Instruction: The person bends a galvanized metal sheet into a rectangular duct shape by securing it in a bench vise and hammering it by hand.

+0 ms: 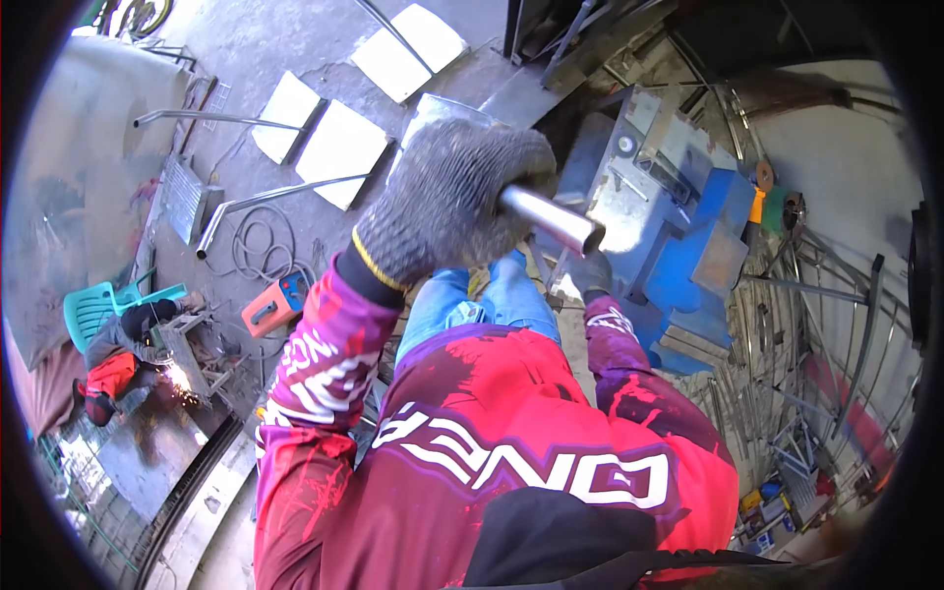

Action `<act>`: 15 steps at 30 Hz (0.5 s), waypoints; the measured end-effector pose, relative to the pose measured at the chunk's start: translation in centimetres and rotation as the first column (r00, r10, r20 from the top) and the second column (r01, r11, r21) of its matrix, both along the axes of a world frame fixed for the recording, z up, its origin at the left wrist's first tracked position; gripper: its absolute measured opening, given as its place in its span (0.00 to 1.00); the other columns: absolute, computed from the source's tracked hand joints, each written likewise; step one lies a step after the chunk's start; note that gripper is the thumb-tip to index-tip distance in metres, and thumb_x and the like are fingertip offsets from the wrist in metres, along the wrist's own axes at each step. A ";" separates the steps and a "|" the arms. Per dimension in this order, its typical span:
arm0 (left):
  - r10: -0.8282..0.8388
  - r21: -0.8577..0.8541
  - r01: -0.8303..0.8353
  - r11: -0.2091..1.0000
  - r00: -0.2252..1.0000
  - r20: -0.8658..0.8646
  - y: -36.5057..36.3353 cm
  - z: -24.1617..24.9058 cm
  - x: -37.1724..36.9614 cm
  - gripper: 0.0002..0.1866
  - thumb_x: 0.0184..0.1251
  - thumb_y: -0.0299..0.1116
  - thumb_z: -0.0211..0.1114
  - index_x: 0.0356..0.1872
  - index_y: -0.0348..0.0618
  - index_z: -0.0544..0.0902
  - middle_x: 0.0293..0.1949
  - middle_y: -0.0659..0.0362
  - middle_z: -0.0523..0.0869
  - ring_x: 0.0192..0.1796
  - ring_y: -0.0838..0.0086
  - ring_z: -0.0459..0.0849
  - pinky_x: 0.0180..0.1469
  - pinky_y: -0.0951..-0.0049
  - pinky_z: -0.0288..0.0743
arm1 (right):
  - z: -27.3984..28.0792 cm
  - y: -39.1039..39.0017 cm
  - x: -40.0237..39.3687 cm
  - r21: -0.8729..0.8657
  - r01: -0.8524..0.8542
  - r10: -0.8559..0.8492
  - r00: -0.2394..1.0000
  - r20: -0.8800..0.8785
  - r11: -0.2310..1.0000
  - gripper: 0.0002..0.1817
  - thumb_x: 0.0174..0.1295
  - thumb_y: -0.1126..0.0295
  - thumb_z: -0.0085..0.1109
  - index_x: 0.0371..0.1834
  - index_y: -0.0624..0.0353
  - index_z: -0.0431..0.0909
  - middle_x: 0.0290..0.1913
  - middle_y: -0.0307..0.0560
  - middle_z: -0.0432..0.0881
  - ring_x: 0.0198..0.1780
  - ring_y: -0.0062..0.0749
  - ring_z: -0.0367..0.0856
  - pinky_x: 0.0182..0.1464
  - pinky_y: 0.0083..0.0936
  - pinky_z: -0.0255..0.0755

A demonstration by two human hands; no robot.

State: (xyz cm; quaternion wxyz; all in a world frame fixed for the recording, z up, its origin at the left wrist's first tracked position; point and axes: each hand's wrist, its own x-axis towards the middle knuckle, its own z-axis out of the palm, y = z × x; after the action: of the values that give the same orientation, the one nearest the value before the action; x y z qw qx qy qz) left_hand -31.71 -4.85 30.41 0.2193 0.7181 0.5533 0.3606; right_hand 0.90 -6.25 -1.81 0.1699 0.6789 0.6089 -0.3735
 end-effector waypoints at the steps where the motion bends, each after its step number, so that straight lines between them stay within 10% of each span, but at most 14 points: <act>1: -0.001 -0.009 0.001 1.000 1.000 -0.001 0.4 -0.2 -0.3 0.15 0.40 0.37 0.72 0.33 0.46 0.83 0.26 0.55 0.84 0.29 0.55 0.85 0.34 0.62 0.78 | -0.5 -0.1 1.9 0.077 0.014 -0.016 0.999 0.028 0.997 0.23 0.63 0.50 0.53 0.52 0.56 0.79 0.49 0.61 0.84 0.53 0.57 0.82 0.56 0.47 0.74; 6: -0.011 -0.102 0.006 0.995 0.998 -0.056 0.9 -0.2 1.1 0.13 0.42 0.35 0.69 0.33 0.47 0.84 0.27 0.55 0.85 0.31 0.54 0.86 0.35 0.62 0.79 | -6.1 -0.7 10.9 0.348 0.142 -0.129 0.990 -0.059 0.926 0.27 0.62 0.53 0.56 0.56 0.62 0.76 0.52 0.66 0.82 0.56 0.61 0.80 0.60 0.48 0.72; 12: 0.014 -0.067 -0.013 0.998 1.000 0.009 0.9 -0.2 2.0 0.12 0.43 0.33 0.69 0.33 0.48 0.83 0.27 0.54 0.84 0.30 0.54 0.85 0.35 0.63 0.78 | -7.5 -0.3 12.9 0.217 0.181 -0.215 0.965 0.147 0.959 0.28 0.64 0.54 0.56 0.60 0.63 0.72 0.59 0.62 0.79 0.58 0.58 0.80 0.57 0.45 0.76; 15: 0.058 -0.082 -0.057 0.995 0.998 0.007 0.7 -0.7 1.9 0.10 0.44 0.30 0.68 0.32 0.46 0.82 0.26 0.54 0.83 0.30 0.54 0.84 0.36 0.64 0.77 | -6.4 1.1 12.2 -0.109 0.648 -0.652 0.758 -0.006 0.754 0.24 0.63 0.57 0.59 0.56 0.61 0.72 0.56 0.59 0.80 0.53 0.53 0.83 0.52 0.43 0.78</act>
State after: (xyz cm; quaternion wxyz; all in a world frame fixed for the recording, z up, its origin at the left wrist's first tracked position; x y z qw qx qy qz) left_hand -29.80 -4.15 29.68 0.2407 0.6906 0.5871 0.3471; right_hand 13.07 -5.17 -8.23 0.0500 0.8303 0.3195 -0.4539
